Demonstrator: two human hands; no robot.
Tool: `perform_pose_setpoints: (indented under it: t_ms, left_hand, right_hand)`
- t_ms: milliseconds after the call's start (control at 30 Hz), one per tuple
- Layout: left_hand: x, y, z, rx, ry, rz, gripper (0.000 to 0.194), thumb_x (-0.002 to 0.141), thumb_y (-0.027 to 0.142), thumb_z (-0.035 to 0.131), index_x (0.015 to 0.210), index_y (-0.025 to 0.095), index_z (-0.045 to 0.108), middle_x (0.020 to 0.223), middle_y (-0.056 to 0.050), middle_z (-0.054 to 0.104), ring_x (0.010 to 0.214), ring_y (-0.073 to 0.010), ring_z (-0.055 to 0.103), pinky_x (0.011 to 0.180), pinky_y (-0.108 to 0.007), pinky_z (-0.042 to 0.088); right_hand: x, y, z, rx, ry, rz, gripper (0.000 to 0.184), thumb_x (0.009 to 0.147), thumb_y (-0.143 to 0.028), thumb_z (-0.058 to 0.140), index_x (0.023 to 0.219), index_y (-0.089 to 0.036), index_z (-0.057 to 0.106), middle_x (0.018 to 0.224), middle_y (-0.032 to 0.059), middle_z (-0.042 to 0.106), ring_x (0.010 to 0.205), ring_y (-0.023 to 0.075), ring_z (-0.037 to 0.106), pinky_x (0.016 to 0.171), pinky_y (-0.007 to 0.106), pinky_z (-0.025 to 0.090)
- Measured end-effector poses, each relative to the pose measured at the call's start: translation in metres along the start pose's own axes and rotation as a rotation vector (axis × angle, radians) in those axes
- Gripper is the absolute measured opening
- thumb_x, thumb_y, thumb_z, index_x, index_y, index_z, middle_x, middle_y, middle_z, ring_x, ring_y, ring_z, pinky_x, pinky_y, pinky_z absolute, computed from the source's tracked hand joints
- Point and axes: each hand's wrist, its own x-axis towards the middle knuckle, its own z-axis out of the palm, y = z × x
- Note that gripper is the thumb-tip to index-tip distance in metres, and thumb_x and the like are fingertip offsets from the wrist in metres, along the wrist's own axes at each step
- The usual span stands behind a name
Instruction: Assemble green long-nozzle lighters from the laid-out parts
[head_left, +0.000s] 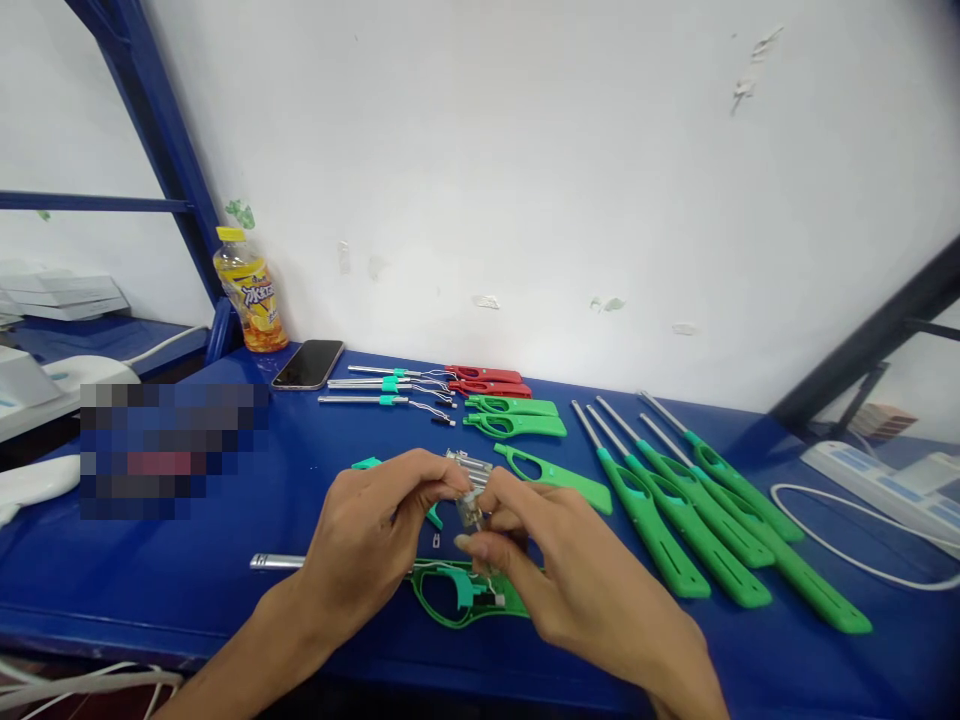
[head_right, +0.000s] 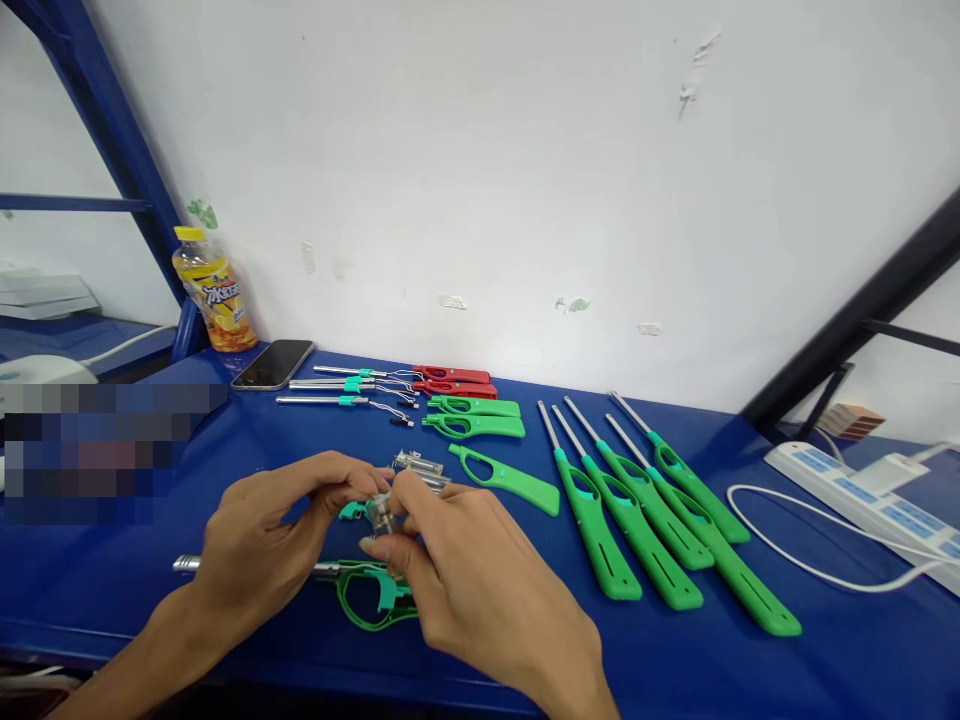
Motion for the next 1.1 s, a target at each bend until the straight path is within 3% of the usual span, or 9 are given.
perform_pose_setpoints:
  t_ms: [100, 300, 433, 567, 700, 900, 1000, 1100]
  left_hand:
    - [0.003, 0.003, -0.001, 0.012, -0.023, -0.021, 0.017, 0.106, 0.012, 0.06, 0.099, 0.024, 0.071, 0.088, 0.007, 0.081, 0.074, -0.0091, 0.078, 0.071, -0.015, 0.057]
    - [0.002, 0.01, 0.002, 0.049, -0.073, -0.08, 0.023, 0.107, 0.015, 0.061, 0.124, 0.028, 0.068, 0.105, 0.007, 0.081, 0.079, -0.0061, 0.076, 0.065, -0.012, 0.054]
    - [-0.005, 0.01, 0.002, 0.124, -0.15, -0.038, 0.022, 0.107, 0.013, 0.056, 0.118, 0.028, 0.069, 0.101, 0.007, 0.077, 0.082, -0.007, 0.072, 0.077, -0.016, 0.054]
    - [-0.017, 0.012, -0.003, 0.17, -0.288, -0.07, 0.026, 0.108, 0.013, 0.054, 0.124, 0.029, 0.066, 0.107, 0.005, 0.075, 0.097, -0.0109, 0.071, 0.088, -0.02, 0.054]
    - [-0.037, 0.012, -0.009, 0.241, -0.369, -0.089, 0.025, 0.107, 0.015, 0.058, 0.125, 0.03, 0.066, 0.11, 0.003, 0.073, 0.105, -0.0152, 0.067, 0.095, -0.025, 0.055]
    - [-0.064, 0.012, -0.008, 0.309, -0.401, -0.034, 0.02, 0.106, 0.019, 0.061, 0.123, 0.026, 0.069, 0.119, -0.006, 0.07, 0.109, -0.0225, 0.063, 0.094, -0.033, 0.059]
    - [-0.068, 0.013, -0.007, 0.309, -0.406, -0.017, 0.02, 0.108, 0.017, 0.057, 0.123, 0.022, 0.07, 0.122, -0.01, 0.066, 0.108, -0.0233, 0.062, 0.09, -0.033, 0.06]
    - [-0.067, 0.014, -0.006, 0.305, -0.4, 0.007, 0.02, 0.109, 0.022, 0.06, 0.126, 0.018, 0.069, 0.117, -0.012, 0.065, 0.104, -0.0234, 0.061, 0.085, -0.034, 0.06]
  right_hand:
    - [0.0, 0.0, -0.001, 0.021, 0.029, 0.021, 0.014, 0.109, -0.031, 0.059, 0.098, -0.03, 0.049, 0.076, -0.013, 0.066, 0.072, 0.0139, 0.058, 0.071, 0.027, 0.036]
    - [-0.001, 0.009, -0.011, -0.282, 0.097, 0.164, 0.004, 0.109, -0.025, 0.049, 0.109, -0.029, 0.048, 0.079, -0.0068, 0.065, 0.068, 0.0186, 0.057, 0.064, 0.031, 0.033]
    - [-0.006, 0.016, -0.013, -0.312, 0.048, 0.23, 0.011, 0.11, -0.021, 0.038, 0.103, -0.027, 0.043, 0.086, -0.0023, 0.065, 0.07, 0.0195, 0.057, 0.061, 0.033, 0.034]
    - [-0.011, 0.024, -0.012, -0.261, -0.093, 0.163, 0.007, 0.11, -0.022, 0.048, 0.105, -0.028, 0.045, 0.098, -0.0001, 0.067, 0.084, 0.0207, 0.064, 0.072, 0.035, 0.045]
    - [-0.014, 0.037, -0.009, -0.229, -0.153, 0.122, 0.028, 0.098, -0.01, 0.066, 0.106, -0.028, 0.046, 0.108, -0.0022, 0.07, 0.092, 0.0205, 0.068, 0.076, 0.034, 0.047]
    - [-0.013, 0.04, 0.0, -0.25, -0.188, 0.105, 0.025, 0.098, -0.012, 0.068, 0.107, -0.029, 0.052, 0.102, -0.0037, 0.071, 0.089, 0.0214, 0.069, 0.07, 0.033, 0.043]
    - [-0.01, 0.035, 0.005, -0.312, -0.175, 0.033, 0.022, 0.099, -0.011, 0.066, 0.101, -0.028, 0.052, 0.089, -0.0038, 0.069, 0.075, 0.0203, 0.066, 0.059, 0.031, 0.035]
    - [-0.008, 0.034, 0.009, -0.355, -0.118, -0.056, 0.03, 0.094, -0.004, 0.066, 0.096, -0.028, 0.048, 0.08, -0.006, 0.066, 0.064, 0.0186, 0.06, 0.054, 0.031, 0.03]
